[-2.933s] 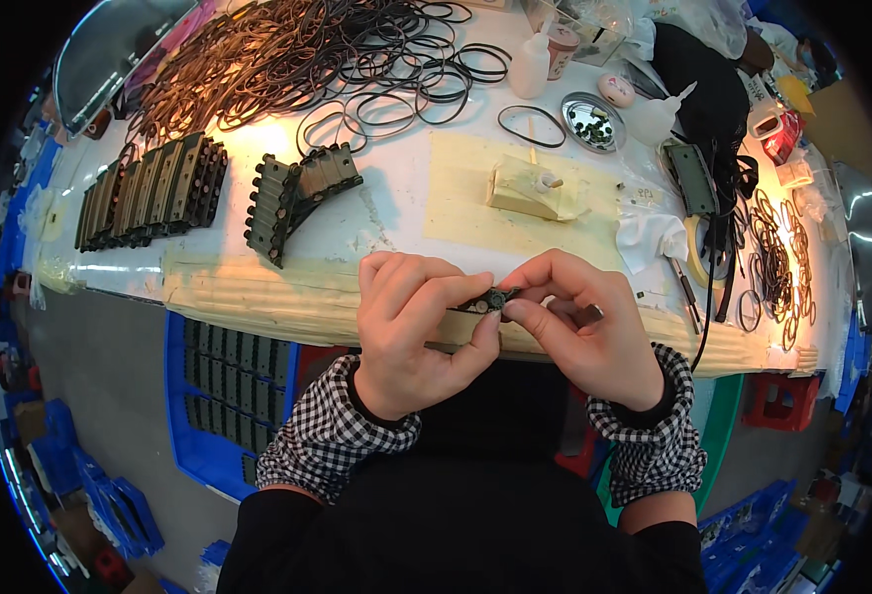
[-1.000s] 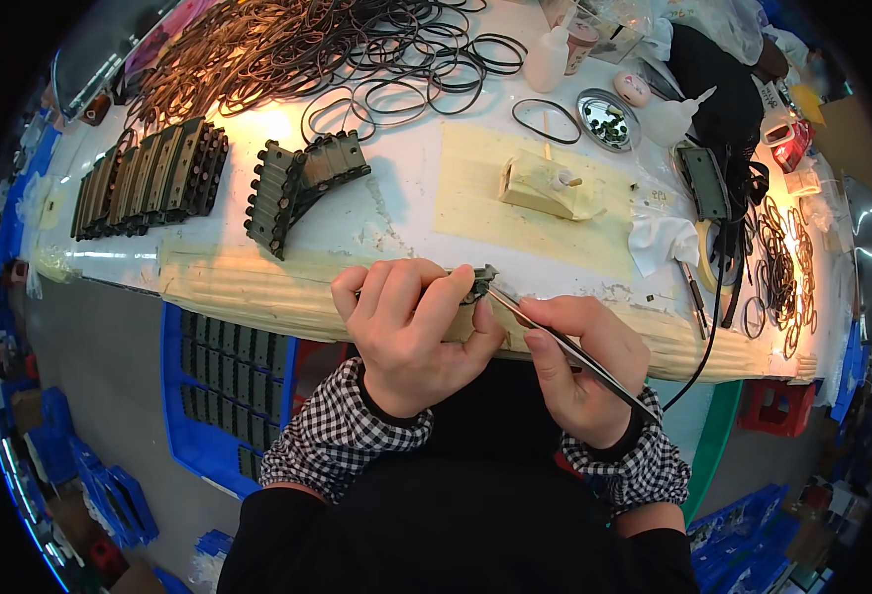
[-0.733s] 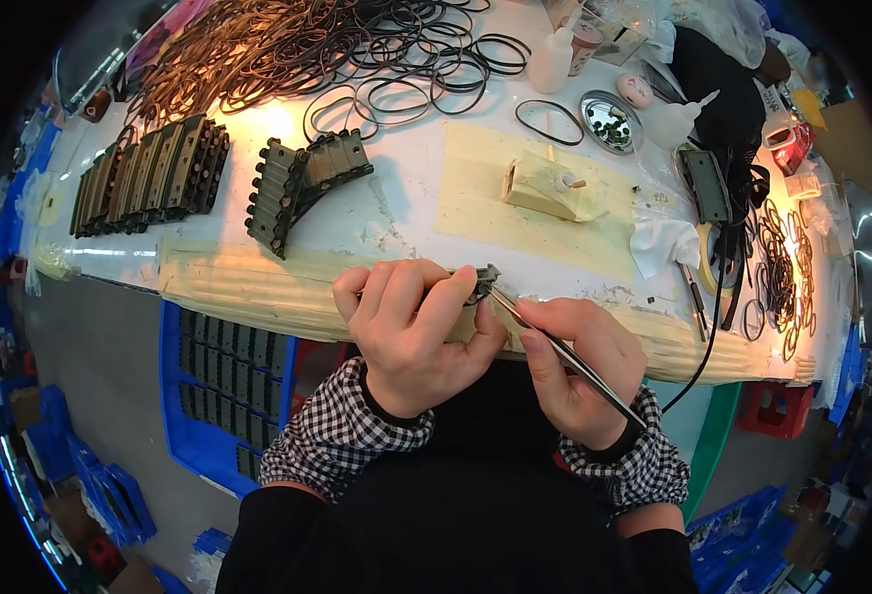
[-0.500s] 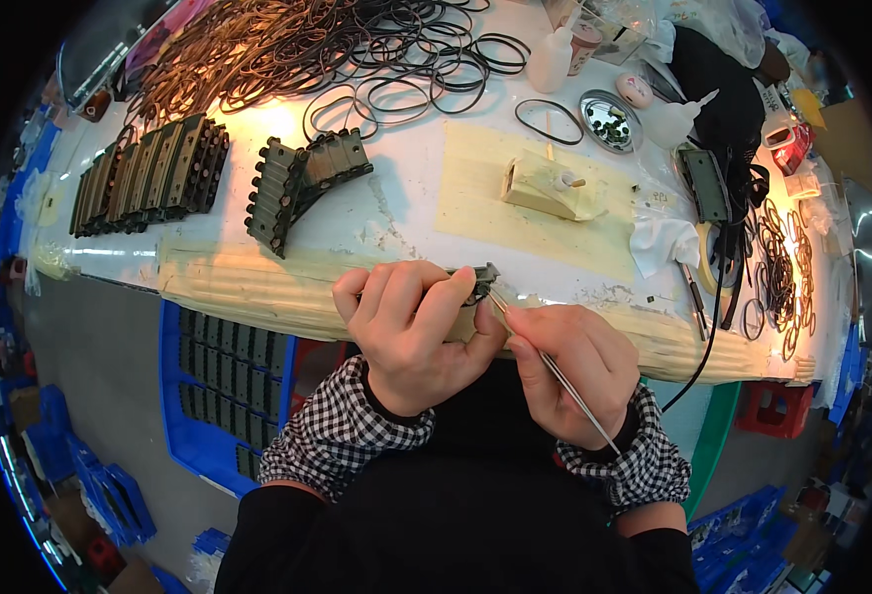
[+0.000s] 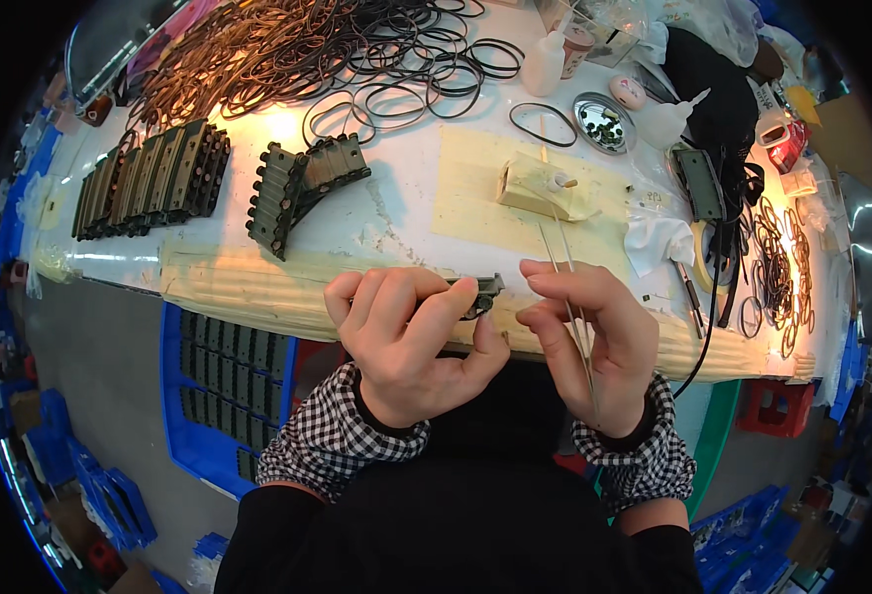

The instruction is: Assemble small electronic modules by attaching wires and checking components using tweezers.

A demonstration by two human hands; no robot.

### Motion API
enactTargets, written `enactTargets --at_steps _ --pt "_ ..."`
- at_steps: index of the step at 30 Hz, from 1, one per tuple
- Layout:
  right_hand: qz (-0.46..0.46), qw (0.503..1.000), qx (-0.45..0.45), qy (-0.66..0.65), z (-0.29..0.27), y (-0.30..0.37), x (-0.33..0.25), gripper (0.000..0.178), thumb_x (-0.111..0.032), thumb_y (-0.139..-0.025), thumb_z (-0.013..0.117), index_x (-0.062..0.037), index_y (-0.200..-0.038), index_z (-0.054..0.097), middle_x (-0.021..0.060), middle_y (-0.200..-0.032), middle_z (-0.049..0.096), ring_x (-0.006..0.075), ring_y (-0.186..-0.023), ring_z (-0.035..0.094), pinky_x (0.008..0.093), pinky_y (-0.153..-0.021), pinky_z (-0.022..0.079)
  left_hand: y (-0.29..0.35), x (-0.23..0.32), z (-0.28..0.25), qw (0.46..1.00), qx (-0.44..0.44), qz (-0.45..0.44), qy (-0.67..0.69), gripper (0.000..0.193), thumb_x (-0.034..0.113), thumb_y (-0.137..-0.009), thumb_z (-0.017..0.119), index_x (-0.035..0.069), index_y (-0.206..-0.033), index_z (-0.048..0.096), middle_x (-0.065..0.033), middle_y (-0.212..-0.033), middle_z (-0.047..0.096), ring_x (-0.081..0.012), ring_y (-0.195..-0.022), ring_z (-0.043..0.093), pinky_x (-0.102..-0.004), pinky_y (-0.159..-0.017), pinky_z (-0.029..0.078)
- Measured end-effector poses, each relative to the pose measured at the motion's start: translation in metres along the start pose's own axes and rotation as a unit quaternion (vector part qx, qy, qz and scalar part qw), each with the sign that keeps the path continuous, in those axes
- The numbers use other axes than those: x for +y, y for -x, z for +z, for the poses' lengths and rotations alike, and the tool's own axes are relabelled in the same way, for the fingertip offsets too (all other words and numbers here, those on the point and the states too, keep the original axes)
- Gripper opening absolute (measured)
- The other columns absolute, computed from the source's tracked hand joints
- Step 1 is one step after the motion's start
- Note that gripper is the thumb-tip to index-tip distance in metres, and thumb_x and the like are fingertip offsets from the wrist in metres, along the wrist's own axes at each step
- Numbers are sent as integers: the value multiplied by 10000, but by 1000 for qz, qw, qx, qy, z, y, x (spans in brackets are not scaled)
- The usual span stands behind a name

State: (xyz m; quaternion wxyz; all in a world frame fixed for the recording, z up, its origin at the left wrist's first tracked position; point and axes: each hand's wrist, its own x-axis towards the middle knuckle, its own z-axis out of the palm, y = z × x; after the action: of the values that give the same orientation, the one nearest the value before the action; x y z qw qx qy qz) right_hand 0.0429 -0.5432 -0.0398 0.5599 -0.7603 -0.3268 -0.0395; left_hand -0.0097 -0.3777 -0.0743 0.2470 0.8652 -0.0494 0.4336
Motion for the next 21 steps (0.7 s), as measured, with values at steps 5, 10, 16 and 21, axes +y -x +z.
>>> enactTargets --at_steps 5,10,16,21 --pt "19 997 -32 -68 7 0 5 195 65 -796 681 -21 -966 639 101 -924 672 162 -775 666 257 -670 530 1 4 -4 1000 -5 11 22 331 130 -552 684 94 -879 645 -19 -763 568 -180 -660 510 -331 -717 333" --pt "31 992 -73 -99 2 0 7 146 67 -811 673 -2 -931 624 77 -895 666 129 -787 656 245 -693 530 2 7 -8 1000 -15 17 16 325 148 -552 683 99 -871 647 -6 -746 567 -173 -654 502 -328 -716 328" --pt "146 952 -148 -225 -12 -8 4 136 32 -839 665 12 -961 607 68 -883 662 116 -818 646 239 -740 520 3 10 -9 999 -27 34 24 310 171 -552 687 105 -852 648 5 -734 565 -169 -655 503 -325 -728 323" --pt "94 983 -58 -147 -17 -5 -8 216 -69 -853 693 4 -1039 610 81 -886 680 135 -828 657 256 -743 517 1 1 -5 1000 -7 19 -12 255 187 -560 695 115 -801 655 12 -716 556 -162 -651 505 -324 -727 320"
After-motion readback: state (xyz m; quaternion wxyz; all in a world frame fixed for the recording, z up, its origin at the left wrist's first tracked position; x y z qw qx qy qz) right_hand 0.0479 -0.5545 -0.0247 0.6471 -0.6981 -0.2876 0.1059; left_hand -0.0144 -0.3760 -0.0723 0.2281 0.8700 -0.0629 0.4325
